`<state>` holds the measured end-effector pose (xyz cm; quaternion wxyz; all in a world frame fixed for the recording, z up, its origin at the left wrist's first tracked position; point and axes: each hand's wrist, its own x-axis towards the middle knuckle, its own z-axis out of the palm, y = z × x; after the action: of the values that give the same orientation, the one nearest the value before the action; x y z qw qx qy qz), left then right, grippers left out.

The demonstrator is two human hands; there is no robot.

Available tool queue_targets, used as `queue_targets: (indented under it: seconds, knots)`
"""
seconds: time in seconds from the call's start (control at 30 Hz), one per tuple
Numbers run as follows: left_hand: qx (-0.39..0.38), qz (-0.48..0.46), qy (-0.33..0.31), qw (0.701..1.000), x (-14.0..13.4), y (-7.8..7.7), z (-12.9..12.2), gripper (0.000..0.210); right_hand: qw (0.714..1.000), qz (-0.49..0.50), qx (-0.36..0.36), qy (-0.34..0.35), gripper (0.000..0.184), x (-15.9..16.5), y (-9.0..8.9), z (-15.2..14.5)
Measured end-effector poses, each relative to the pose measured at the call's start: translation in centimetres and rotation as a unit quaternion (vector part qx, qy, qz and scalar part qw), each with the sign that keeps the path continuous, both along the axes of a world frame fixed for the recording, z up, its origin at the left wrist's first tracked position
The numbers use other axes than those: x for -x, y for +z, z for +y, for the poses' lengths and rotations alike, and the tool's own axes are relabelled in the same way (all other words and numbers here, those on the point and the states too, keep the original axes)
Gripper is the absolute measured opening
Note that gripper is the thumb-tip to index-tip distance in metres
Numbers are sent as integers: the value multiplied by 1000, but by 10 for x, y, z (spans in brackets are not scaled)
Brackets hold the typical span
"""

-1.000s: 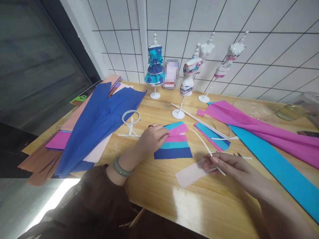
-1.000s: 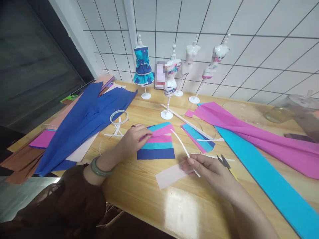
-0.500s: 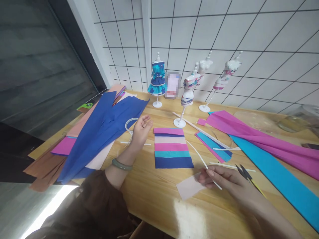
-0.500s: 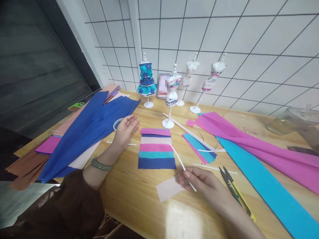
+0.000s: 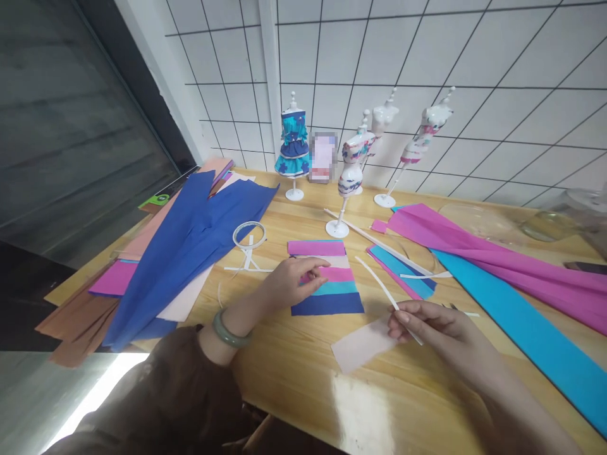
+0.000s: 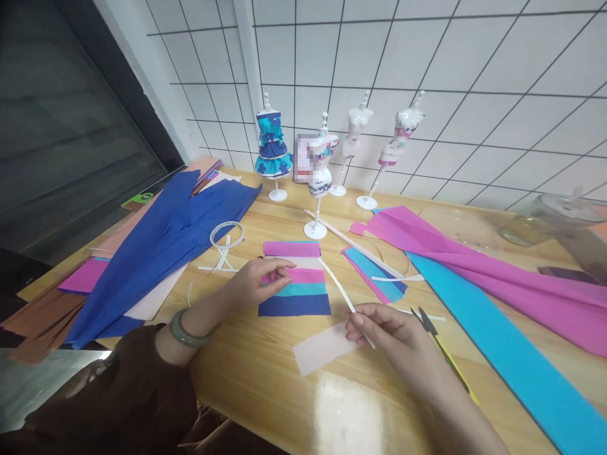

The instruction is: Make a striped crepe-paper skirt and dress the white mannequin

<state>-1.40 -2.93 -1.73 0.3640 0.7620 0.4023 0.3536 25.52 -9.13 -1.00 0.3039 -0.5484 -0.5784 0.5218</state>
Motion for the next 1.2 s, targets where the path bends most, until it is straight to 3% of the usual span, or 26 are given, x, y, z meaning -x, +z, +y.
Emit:
queue_targets:
  seconds: [0.1, 0.23, 0.4, 0.57, 0.7, 0.8, 1.07, 1.2]
  knots:
    - [88, -58, 6, 994, -1, 2, -2, 31, 998, -45, -48, -8, 30, 4, -2, -3]
    - [225, -126, -53, 965, -6, 2, -4, 42, 972, -155, -175, 26, 29, 13, -2, -4]
    - [350, -108, -36, 930, -10, 7, -9, 53, 893, -246, -363, 103, 27, 8, -10, -3]
    - [452, -93, -20, 887, -2, 23, -24, 52, 810, -342, -464, 107, 38, -2, -16, -8]
    - [489, -122, -13, 864, 6, 26, -35, 51, 749, -385, -523, 132, 48, -1, -10, -13]
    - [506, -132, -18, 852, 9, 24, -42, 45, 724, -396, -549, 132, 52, 2, -7, -16]
    - [489, -130, -39, 862, 16, 22, -55, 19, 686, -414, -579, 150, 58, 5, -8, -18]
    - [471, -155, -20, 868, 18, 25, -59, 14, 691, -396, -583, 161, 55, 10, -7, -17]
